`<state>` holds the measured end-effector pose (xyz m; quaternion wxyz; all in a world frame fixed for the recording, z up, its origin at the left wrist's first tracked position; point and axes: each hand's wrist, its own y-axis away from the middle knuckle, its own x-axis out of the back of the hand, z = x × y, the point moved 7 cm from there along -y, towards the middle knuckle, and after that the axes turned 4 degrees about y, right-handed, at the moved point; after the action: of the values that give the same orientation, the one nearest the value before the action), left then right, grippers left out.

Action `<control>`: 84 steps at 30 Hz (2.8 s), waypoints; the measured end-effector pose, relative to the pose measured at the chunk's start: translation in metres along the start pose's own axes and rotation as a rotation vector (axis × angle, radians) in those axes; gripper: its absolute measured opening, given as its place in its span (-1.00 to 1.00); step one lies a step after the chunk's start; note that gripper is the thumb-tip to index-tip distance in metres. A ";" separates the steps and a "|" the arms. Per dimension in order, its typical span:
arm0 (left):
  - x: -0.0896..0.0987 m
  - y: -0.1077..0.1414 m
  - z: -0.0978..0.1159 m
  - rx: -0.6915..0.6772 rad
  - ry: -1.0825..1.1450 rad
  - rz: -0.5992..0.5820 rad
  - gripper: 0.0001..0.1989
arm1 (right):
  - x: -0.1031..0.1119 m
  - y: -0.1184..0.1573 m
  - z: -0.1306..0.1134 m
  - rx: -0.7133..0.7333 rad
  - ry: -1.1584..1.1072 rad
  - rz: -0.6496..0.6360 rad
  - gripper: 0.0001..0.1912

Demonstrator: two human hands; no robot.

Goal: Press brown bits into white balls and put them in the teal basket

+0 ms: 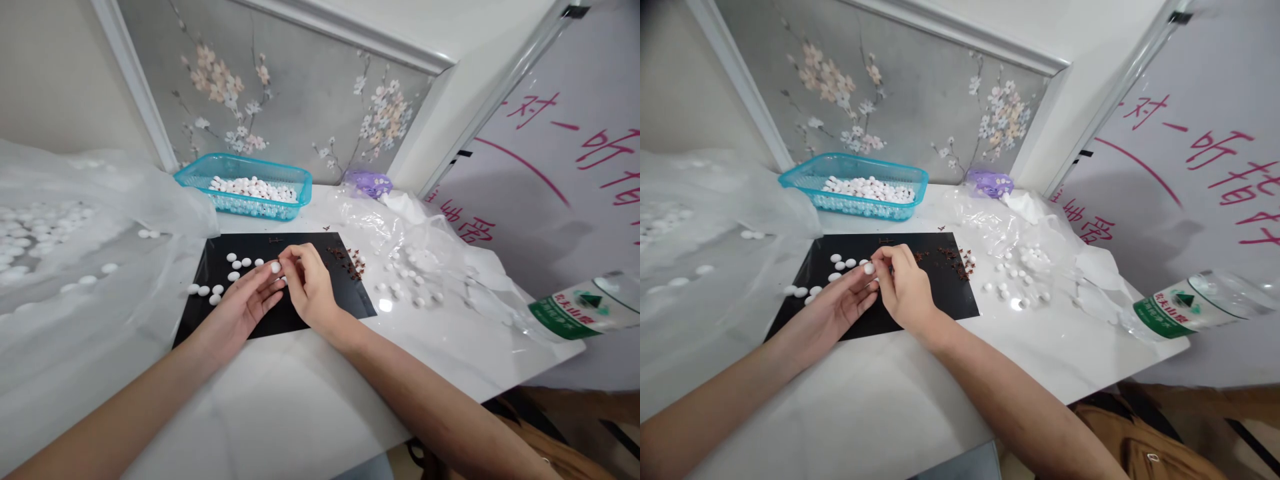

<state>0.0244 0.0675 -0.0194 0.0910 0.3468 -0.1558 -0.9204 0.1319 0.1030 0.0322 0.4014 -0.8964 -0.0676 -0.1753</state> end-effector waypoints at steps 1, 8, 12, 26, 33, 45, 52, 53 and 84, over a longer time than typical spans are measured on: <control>0.000 0.000 0.000 0.000 0.000 -0.002 -0.89 | 0.000 0.000 0.000 0.001 0.001 0.002 -0.92; -0.003 -0.002 0.000 0.003 0.003 -0.018 -0.89 | 0.000 0.000 -0.002 -0.001 0.025 -0.009 -0.91; -0.002 -0.001 -0.001 0.009 0.008 -0.014 -0.88 | 0.000 0.000 -0.003 0.005 0.028 -0.011 -0.92; -0.003 -0.003 -0.002 0.006 0.016 -0.054 -0.93 | -0.001 0.001 -0.002 -0.004 0.016 -0.016 -0.92; -0.002 -0.003 -0.002 0.004 0.009 -0.053 -0.93 | -0.002 0.001 -0.001 -0.016 0.036 -0.028 -0.90; -0.002 -0.002 -0.002 0.015 0.006 -0.058 -0.92 | -0.003 0.001 -0.001 -0.013 0.029 -0.021 -0.91; -0.005 -0.001 -0.001 0.013 0.008 -0.066 -0.92 | -0.002 0.001 -0.001 -0.016 0.016 0.003 -0.91; -0.005 -0.001 -0.001 0.014 0.008 -0.066 -0.92 | -0.002 0.001 -0.001 -0.013 0.016 0.003 -0.91; -0.003 -0.003 -0.002 0.011 0.020 -0.068 -0.93 | -0.002 0.001 -0.004 0.001 -0.015 -0.030 -0.92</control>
<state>0.0278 0.0702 -0.0202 0.0594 0.3617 -0.1480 -0.9186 0.1292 0.0998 0.0332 0.3986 -0.8964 -0.0843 -0.1747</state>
